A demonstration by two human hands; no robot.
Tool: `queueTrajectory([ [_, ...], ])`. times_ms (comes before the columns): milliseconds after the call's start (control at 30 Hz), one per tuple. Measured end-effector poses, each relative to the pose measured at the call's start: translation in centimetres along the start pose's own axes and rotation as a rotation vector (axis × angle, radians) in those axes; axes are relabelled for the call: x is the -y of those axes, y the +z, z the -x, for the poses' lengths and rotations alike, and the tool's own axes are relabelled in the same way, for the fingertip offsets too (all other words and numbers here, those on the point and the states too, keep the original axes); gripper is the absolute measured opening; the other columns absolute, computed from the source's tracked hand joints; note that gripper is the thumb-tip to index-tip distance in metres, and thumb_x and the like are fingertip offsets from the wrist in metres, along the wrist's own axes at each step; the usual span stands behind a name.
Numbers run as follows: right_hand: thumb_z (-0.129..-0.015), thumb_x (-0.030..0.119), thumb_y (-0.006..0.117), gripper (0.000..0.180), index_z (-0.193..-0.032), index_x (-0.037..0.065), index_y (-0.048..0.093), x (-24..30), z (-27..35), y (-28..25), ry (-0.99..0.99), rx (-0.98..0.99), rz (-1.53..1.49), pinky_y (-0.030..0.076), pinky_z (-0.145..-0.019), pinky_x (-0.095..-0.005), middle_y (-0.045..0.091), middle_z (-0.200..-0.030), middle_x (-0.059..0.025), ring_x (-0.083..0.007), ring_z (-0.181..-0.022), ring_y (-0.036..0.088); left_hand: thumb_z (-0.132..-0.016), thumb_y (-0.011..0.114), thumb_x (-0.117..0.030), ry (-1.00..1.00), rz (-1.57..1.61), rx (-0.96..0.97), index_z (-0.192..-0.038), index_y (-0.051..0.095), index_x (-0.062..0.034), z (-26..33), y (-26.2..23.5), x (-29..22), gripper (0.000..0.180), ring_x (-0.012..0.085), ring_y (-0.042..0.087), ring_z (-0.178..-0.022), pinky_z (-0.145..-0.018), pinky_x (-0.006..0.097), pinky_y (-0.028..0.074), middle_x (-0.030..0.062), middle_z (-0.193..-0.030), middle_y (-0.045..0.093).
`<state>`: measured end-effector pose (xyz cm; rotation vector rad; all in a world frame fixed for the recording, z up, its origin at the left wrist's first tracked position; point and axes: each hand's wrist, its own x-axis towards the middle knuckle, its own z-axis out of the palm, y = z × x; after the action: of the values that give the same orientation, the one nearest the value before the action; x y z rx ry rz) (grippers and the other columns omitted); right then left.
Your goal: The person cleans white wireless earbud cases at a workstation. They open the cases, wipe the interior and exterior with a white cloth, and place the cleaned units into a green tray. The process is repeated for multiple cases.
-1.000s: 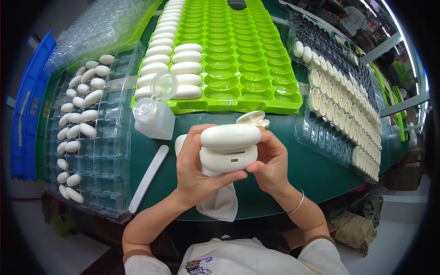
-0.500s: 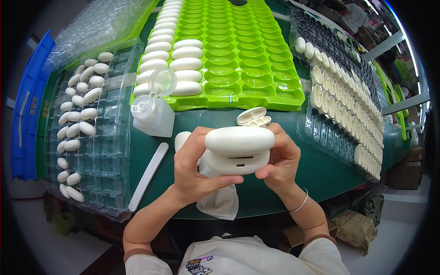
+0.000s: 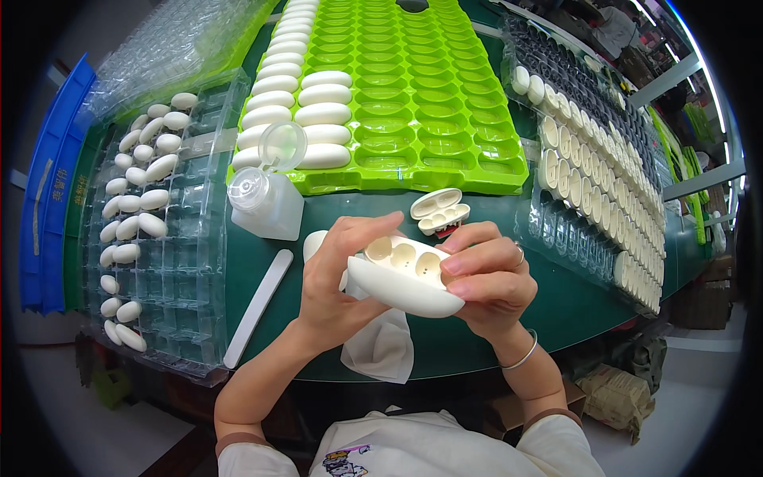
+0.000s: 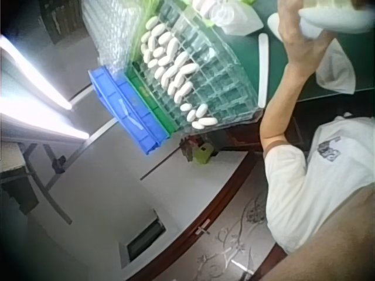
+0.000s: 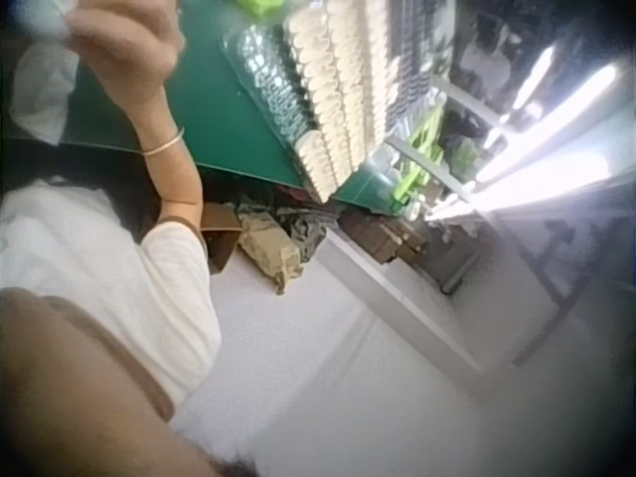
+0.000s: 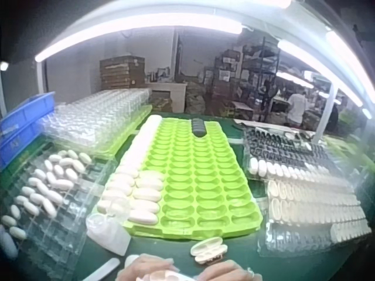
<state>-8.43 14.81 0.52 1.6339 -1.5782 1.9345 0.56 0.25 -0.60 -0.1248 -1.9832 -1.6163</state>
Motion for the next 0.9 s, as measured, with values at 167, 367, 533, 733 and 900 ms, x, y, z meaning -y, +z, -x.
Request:
queueTrajectory([
  [167,-0.060,0.006,0.074,0.029,-0.086,0.005,0.062,-0.2,0.2,0.2,0.000,-0.010,-0.006,0.049,-0.071,-0.0318,0.059,-0.090,-0.0088,-0.0241,-0.084,0.056,-0.054,0.075,-0.004,0.083,-0.068,-0.022,-0.106,0.054,-0.0023,-0.1,-0.3,0.2,0.056,0.0231,0.055,-0.083,-0.070,0.030,0.044,0.0102,-0.091,0.058],
  [367,-0.063,0.010,0.076,0.035,-0.090,0.001,0.055,-0.3,1.8,0.4,0.479,-0.241,-0.443,0.044,-0.079,-0.0297,0.057,-0.092,-0.0081,-0.0158,-0.084,0.055,-0.056,0.078,-0.018,0.085,-0.029,0.067,-0.092,0.055,-0.0010,-0.2,-1.2,0.3,0.046,0.0210,0.055,-0.076,-0.066,0.028,0.043,0.0098,-0.080,0.058],
  [533,-0.078,0.018,0.063,0.023,-0.086,0.004,0.048,-0.1,1.6,0.5,0.963,-0.326,-0.769,0.048,-0.075,-0.0319,0.056,-0.093,-0.0094,-0.0155,-0.087,0.056,-0.072,0.068,-0.019,-0.403,0.390,0.054,-0.084,0.055,0.0006,0.2,-1.3,0.3,0.026,0.0126,0.055,-0.071,-0.066,0.025,0.043,0.0076,-0.082,0.059],
  [733,-0.082,0.024,0.058,0.024,-0.085,0.005,0.043,0.1,0.6,0.9,1.112,-0.266,-0.786,0.052,-0.072,-0.0363,0.056,-0.097,-0.0149,-0.0220,-0.085,0.059,-0.087,0.047,-0.032,-0.647,0.399,0.001,-0.076,0.060,0.0025,-0.5,-1.5,0.2,0.038,0.0088,0.052,-0.055,-0.055,0.021,0.040,0.0077,-0.060,0.059],
  [900,-0.083,0.025,0.057,0.026,-0.087,0.003,0.043,0.0,0.5,0.6,1.280,-0.275,-0.796,0.052,-0.073,-0.0334,0.057,-0.096,-0.0172,-0.0241,-0.083,0.061,-0.089,0.040,-0.039,-0.784,0.379,0.027,-0.081,0.058,0.0045,-0.9,-1.9,-0.1,0.048,0.0105,0.052,-0.046,-0.046,0.019,0.041,0.0115,-0.057,0.058],
])
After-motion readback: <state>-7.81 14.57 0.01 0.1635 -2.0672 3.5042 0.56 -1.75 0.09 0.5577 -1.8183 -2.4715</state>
